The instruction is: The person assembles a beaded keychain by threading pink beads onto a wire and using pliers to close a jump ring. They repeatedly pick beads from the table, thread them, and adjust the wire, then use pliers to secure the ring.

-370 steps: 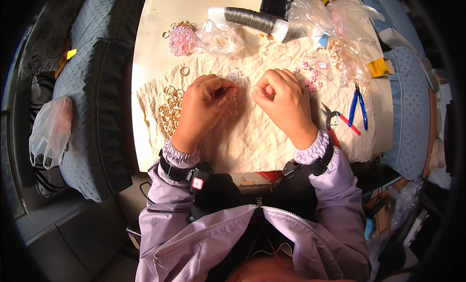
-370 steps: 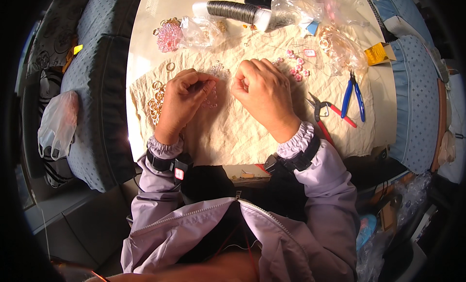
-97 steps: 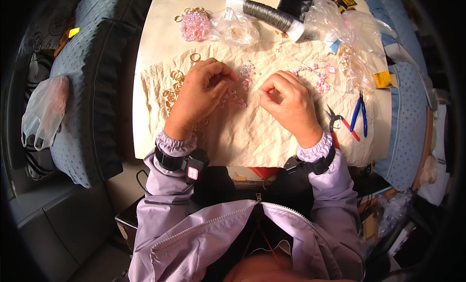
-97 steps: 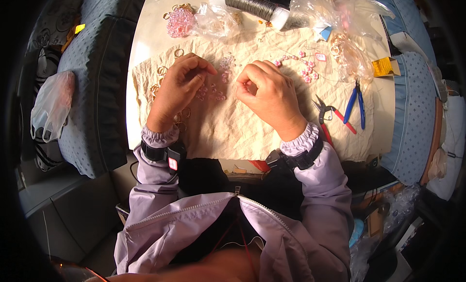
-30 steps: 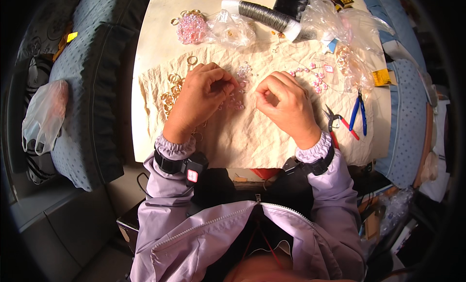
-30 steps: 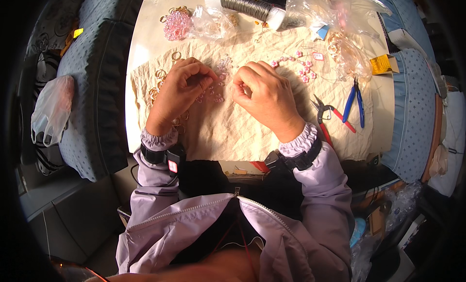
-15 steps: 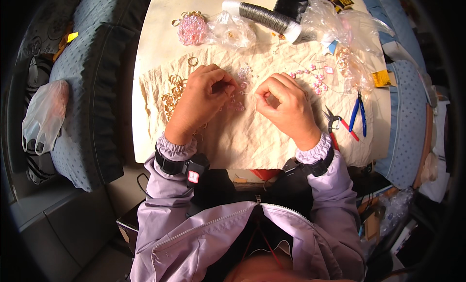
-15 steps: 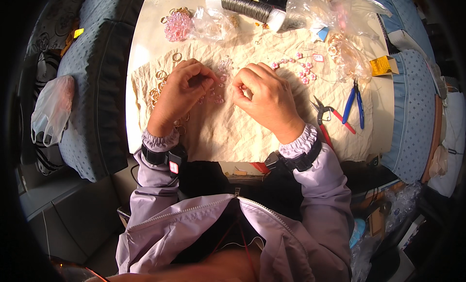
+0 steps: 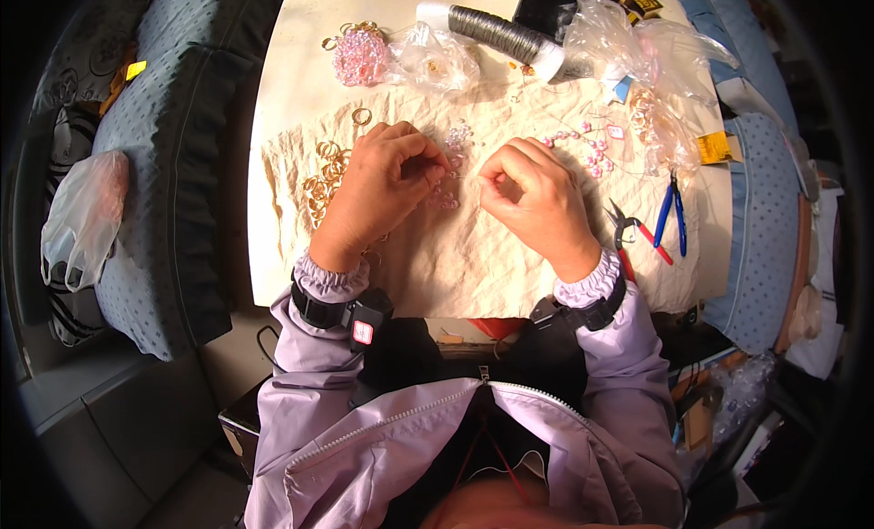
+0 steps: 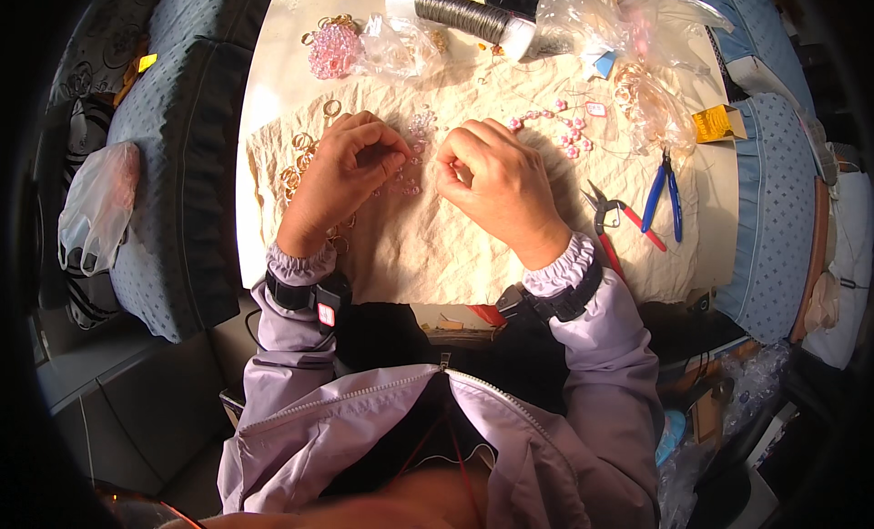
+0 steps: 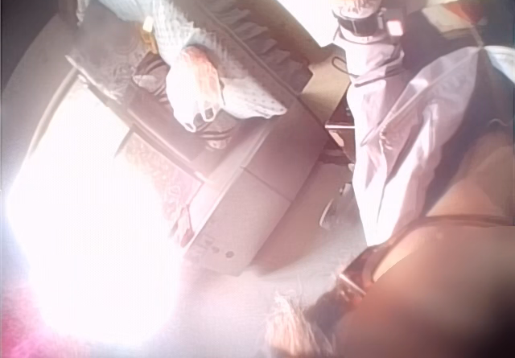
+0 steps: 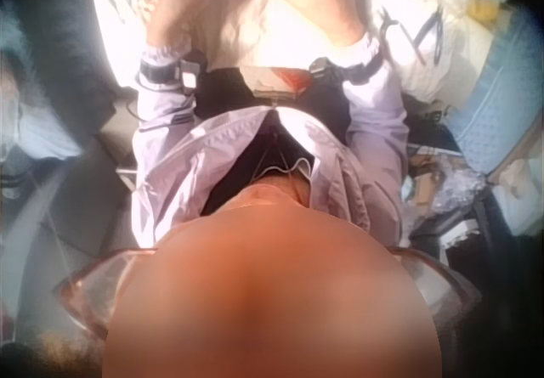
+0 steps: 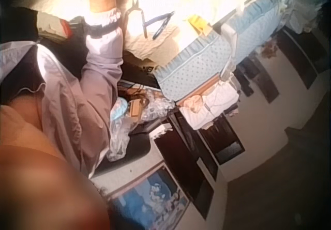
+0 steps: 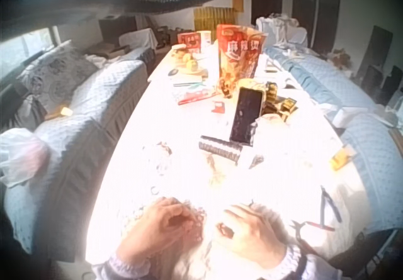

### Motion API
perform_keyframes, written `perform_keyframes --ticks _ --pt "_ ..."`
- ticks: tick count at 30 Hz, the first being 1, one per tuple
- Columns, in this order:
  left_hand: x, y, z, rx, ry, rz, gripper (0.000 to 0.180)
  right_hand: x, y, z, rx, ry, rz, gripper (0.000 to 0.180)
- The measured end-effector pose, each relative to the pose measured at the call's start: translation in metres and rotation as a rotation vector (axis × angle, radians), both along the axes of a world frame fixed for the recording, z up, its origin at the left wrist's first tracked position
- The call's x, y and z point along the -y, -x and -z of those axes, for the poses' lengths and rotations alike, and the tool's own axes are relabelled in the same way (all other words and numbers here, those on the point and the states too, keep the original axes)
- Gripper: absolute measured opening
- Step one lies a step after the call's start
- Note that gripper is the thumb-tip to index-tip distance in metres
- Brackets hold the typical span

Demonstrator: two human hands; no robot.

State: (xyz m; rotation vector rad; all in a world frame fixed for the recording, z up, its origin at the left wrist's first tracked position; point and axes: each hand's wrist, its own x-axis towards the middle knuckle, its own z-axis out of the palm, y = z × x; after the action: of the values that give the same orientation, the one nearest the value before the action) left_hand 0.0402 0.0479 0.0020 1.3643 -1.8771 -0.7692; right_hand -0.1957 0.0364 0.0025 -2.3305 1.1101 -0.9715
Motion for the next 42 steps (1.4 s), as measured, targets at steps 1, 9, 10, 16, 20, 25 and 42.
perform_keyframes --ticks 1,9,10,16,20,25,42 --pt "0.0 0.0 0.0 0.001 0.016 -0.005 0.009 0.0 0.0 0.001 -0.004 -0.005 0.003 0.019" --pt "-0.002 0.003 -0.004 0.108 0.039 0.016 0.014 -0.002 -0.002 0.005 0.014 -0.026 0.037 0.013" --pt "-0.003 0.004 -0.004 0.12 0.044 0.014 0.016 -0.002 -0.002 0.005 0.012 -0.032 0.047 0.012" --pt "-0.003 0.007 -0.003 0.15 0.074 0.044 0.02 -0.004 -0.004 0.007 0.066 -0.18 0.095 0.009" --pt "-0.002 0.009 -0.003 0.099 0.047 0.032 0.02 -0.005 -0.001 0.005 0.063 -0.24 0.112 0.01" --pt "-0.002 0.009 -0.002 0.096 0.076 0.032 0.018 -0.004 -0.002 0.006 0.081 -0.228 0.083 0.009" --pt "-0.003 0.014 0.0 -0.173 -0.073 0.015 0.011 -0.004 -0.005 0.002 0.252 -0.149 0.005 0.012"
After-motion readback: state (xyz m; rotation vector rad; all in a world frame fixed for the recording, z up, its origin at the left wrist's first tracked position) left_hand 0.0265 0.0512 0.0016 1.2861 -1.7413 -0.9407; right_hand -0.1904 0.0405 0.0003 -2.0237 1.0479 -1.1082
